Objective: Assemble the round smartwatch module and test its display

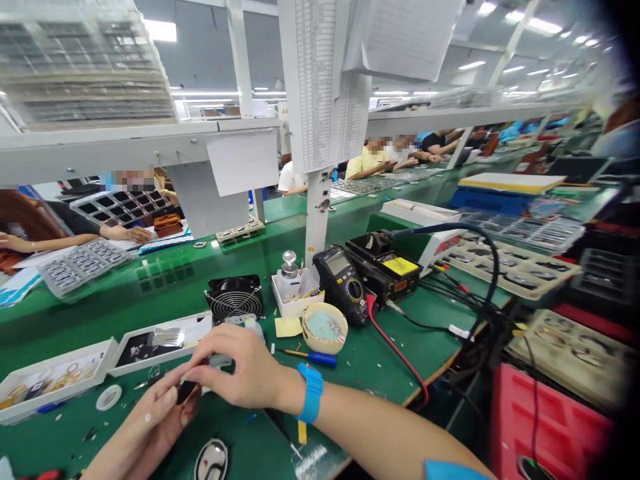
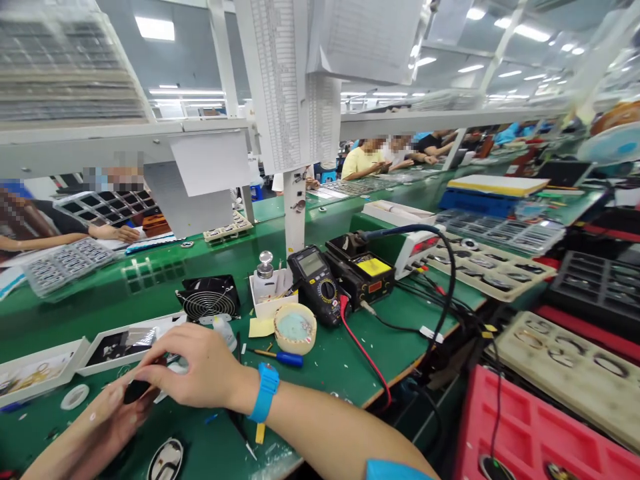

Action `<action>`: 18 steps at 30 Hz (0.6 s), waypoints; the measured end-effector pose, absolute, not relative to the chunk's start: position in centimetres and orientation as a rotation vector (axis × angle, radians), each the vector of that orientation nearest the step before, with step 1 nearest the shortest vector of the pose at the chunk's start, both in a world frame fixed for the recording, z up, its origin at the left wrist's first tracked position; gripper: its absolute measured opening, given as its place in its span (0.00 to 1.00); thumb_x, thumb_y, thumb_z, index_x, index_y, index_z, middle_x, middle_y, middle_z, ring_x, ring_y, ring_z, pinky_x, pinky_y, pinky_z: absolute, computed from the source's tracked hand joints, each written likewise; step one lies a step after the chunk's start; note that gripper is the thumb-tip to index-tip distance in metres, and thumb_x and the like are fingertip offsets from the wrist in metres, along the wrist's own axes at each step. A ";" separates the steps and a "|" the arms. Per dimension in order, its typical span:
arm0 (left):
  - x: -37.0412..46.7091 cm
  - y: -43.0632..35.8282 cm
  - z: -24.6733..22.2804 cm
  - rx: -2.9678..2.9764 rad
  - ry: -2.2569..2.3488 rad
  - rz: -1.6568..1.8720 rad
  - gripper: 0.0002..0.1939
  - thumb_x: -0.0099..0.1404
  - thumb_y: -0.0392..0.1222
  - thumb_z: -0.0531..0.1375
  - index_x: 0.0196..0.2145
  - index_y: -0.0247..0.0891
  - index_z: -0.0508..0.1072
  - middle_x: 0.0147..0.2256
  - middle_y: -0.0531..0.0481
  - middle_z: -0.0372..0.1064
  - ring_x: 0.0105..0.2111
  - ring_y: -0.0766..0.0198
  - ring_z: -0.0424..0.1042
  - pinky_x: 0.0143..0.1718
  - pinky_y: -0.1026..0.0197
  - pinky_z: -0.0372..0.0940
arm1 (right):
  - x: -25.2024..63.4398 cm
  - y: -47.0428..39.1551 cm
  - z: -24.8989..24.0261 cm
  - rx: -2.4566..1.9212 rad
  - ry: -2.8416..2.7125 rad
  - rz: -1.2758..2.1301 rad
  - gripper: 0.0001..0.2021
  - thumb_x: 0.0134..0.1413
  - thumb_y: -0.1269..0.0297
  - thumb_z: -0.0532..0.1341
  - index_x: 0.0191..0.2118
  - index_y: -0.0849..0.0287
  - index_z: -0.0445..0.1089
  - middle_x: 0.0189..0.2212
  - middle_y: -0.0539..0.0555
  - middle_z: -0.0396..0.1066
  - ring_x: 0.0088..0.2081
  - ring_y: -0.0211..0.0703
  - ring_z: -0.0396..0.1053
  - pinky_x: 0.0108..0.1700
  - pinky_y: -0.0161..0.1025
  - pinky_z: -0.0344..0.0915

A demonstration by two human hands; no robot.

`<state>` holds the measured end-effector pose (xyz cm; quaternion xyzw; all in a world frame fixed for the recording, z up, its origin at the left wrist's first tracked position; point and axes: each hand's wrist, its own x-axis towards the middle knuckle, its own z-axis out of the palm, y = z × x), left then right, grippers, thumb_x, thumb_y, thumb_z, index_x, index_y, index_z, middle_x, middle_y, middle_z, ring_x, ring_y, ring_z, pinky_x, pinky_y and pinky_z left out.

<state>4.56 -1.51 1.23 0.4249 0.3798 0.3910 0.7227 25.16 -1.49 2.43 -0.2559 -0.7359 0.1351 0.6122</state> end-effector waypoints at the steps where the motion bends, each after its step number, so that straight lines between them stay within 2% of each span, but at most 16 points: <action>1: 4.6 -1.4 1.3 0.946 0.822 0.856 0.18 0.61 0.48 0.70 0.50 0.47 0.81 0.50 0.52 0.77 0.44 0.59 0.74 0.42 0.66 0.71 | 25.2 -1.5 2.5 -0.590 -1.697 0.314 0.09 0.64 0.60 0.65 0.35 0.59 0.76 0.34 0.53 0.80 0.38 0.40 0.75 0.47 0.37 0.72; 4: 5.1 -1.2 1.8 0.976 0.744 0.832 0.17 0.58 0.48 0.72 0.45 0.44 0.82 0.42 0.52 0.77 0.39 0.62 0.73 0.41 0.66 0.71 | 25.4 -1.6 2.7 -0.636 -1.719 0.342 0.08 0.65 0.60 0.64 0.35 0.57 0.76 0.34 0.51 0.80 0.39 0.41 0.76 0.46 0.37 0.73; 6: 5.6 -1.2 2.3 0.971 0.688 0.820 0.21 0.53 0.49 0.75 0.43 0.41 0.82 0.38 0.49 0.76 0.33 0.66 0.72 0.36 0.69 0.69 | 25.6 -1.8 2.9 -0.647 -1.711 0.385 0.08 0.66 0.62 0.62 0.37 0.57 0.76 0.34 0.52 0.79 0.39 0.43 0.76 0.45 0.39 0.73; 8: 6.1 -1.2 2.6 0.953 0.619 0.799 0.23 0.52 0.50 0.75 0.44 0.37 0.82 0.35 0.48 0.75 0.30 0.68 0.71 0.33 0.70 0.68 | 25.8 -2.0 2.9 -0.646 -1.670 0.438 0.07 0.66 0.63 0.61 0.41 0.56 0.77 0.37 0.54 0.79 0.41 0.45 0.76 0.46 0.41 0.72; 11: 6.3 -0.7 2.2 1.037 0.560 0.707 0.24 0.56 0.54 0.72 0.46 0.35 0.80 0.36 0.48 0.76 0.30 0.69 0.72 0.33 0.69 0.67 | 26.3 -1.4 2.4 -0.658 -1.613 0.521 0.09 0.69 0.64 0.57 0.44 0.53 0.76 0.41 0.54 0.79 0.43 0.44 0.76 0.47 0.38 0.71; 12: 6.1 -0.5 2.0 1.057 0.589 0.697 0.26 0.57 0.54 0.71 0.47 0.33 0.79 0.38 0.45 0.76 0.31 0.68 0.73 0.35 0.66 0.68 | 26.4 -1.0 2.2 -0.681 -1.603 0.546 0.10 0.70 0.62 0.57 0.45 0.51 0.76 0.40 0.53 0.79 0.42 0.44 0.76 0.45 0.36 0.71; 13: 6.0 -0.3 1.7 1.080 0.606 0.681 0.28 0.53 0.54 0.73 0.45 0.30 0.79 0.39 0.42 0.76 0.31 0.66 0.74 0.35 0.64 0.69 | 26.5 -0.5 1.9 -0.752 -1.585 0.544 0.10 0.69 0.58 0.57 0.44 0.49 0.76 0.39 0.51 0.80 0.40 0.43 0.77 0.44 0.34 0.72; 15: 5.8 -0.2 1.1 1.206 0.595 0.495 0.31 0.52 0.56 0.74 0.46 0.30 0.79 0.38 0.43 0.76 0.30 0.66 0.73 0.40 0.60 0.70 | 26.6 0.1 1.4 -0.850 -1.537 0.552 0.14 0.68 0.50 0.56 0.43 0.49 0.77 0.37 0.52 0.80 0.38 0.44 0.78 0.42 0.35 0.74; 18: 5.6 -0.5 0.6 1.343 0.478 0.216 0.32 0.54 0.55 0.73 0.50 0.30 0.78 0.39 0.47 0.74 0.36 0.65 0.73 0.48 0.61 0.69 | 26.6 0.4 0.9 -0.955 -1.489 0.578 0.20 0.65 0.43 0.55 0.41 0.49 0.78 0.37 0.54 0.81 0.38 0.48 0.79 0.42 0.39 0.76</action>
